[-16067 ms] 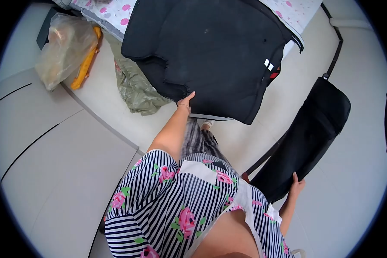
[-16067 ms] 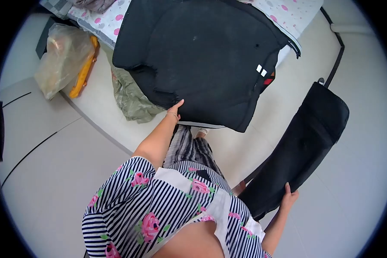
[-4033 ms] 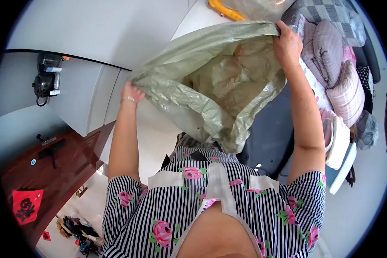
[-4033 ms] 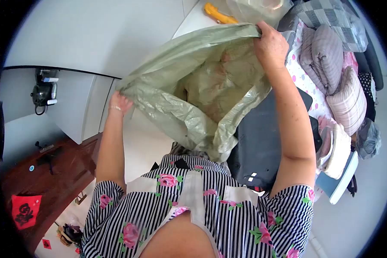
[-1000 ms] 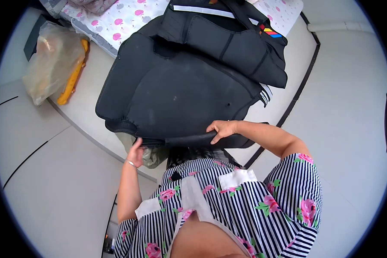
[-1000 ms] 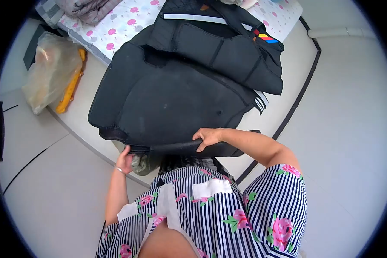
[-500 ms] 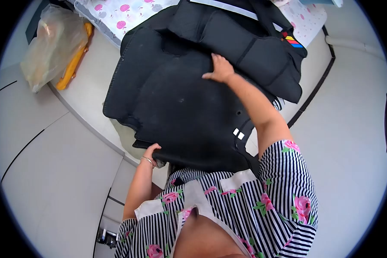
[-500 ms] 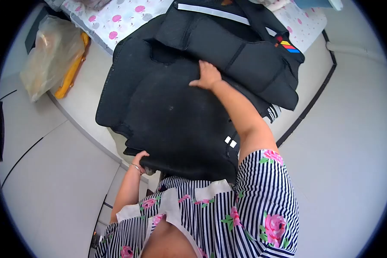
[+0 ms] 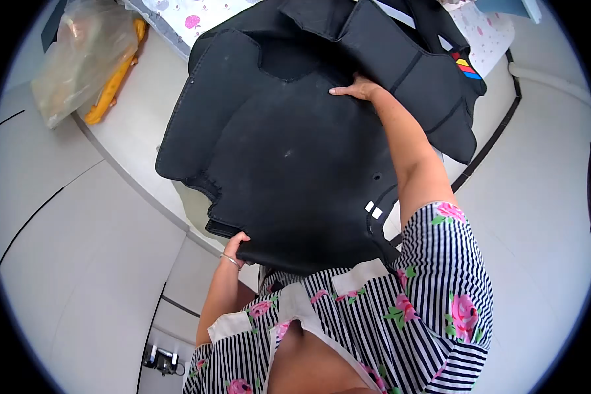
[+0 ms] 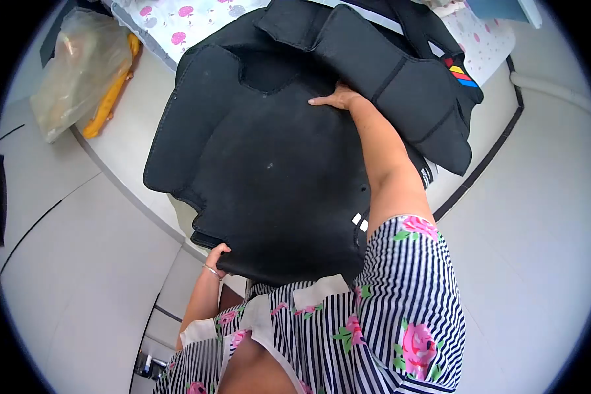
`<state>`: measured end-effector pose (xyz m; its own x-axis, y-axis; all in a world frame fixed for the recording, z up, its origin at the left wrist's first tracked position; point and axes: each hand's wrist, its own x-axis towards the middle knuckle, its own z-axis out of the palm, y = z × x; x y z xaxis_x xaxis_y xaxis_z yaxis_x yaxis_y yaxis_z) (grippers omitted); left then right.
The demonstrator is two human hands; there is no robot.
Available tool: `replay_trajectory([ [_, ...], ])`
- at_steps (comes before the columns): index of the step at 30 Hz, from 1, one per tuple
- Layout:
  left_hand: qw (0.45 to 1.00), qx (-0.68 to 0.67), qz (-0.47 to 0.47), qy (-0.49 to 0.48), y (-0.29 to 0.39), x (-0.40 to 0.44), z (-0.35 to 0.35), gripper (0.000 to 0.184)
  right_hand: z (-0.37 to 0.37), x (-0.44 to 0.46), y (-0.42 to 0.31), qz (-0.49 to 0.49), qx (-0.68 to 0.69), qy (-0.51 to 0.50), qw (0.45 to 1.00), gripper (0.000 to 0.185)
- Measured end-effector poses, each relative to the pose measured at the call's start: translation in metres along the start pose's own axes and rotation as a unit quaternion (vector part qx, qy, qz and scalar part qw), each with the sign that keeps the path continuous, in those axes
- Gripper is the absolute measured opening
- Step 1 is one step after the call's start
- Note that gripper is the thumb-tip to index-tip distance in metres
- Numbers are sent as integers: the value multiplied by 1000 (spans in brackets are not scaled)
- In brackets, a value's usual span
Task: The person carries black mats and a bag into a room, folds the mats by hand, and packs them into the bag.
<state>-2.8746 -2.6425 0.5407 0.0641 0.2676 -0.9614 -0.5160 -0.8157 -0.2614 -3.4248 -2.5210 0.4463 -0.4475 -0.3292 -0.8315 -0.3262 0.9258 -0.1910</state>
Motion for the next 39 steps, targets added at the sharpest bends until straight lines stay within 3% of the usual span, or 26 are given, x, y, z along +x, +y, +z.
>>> replay_trajectory([
  [2, 1000, -14, 16, 8, -5, -2, 7, 36, -5, -4, 10, 16, 91, -161, 983, 121],
  [6, 998, -44, 37, 21, -17, 29, 1, 38, -9, -61, 1, 25, 133, -206, 969, 121],
  [9, 998, -55, 39, 0, -11, 30, 14, 41, -15, -100, -15, 6, 159, -302, 940, 117],
  [12, 997, -35, 61, -20, 2, 29, 38, 39, 18, -115, -14, -94, -4, -171, 981, 107],
  [14, 996, -36, 71, -42, 8, 33, 54, 38, 33, -139, -31, -149, -150, -124, 969, 98],
  [16, 992, -42, 110, -38, 7, 53, 69, 34, 63, -161, -30, -158, -62, -15, 985, 88],
  [19, 982, -26, 186, -27, 17, 84, 94, 32, 112, -201, -58, -158, -114, 96, 976, 70],
  [21, 972, 12, 235, 7, 29, 86, 116, 32, 152, -220, -70, -158, -124, 105, 974, 78],
  [22, 970, 11, 241, 13, 33, 77, 127, 33, 163, -232, -75, -151, -94, 52, 983, 98],
  [24, 965, 7, 262, 22, 45, 59, 142, 34, 208, -242, -59, -199, -97, 128, 967, 119],
  [27, 956, 13, 289, 49, 49, 83, 145, 38, 209, -254, -58, -165, -89, 96, 978, 134],
  [30, 954, 28, 297, 39, 53, 93, 148, 45, 227, -240, -55, -166, -91, 161, 969, 128],
  [31, 950, 22, 309, 31, 56, 97, 149, 46, 233, -231, -52, -188, -69, 183, 963, 113],
  [36, 931, 62, 348, 90, 49, 87, 156, 51, 233, -211, -30, -243, -39, 233, 941, 76],
  [39, 917, 91, 387, -7, 44, 86, 134, 49, 198, -195, -15, -196, -35, 233, 952, 61],
])
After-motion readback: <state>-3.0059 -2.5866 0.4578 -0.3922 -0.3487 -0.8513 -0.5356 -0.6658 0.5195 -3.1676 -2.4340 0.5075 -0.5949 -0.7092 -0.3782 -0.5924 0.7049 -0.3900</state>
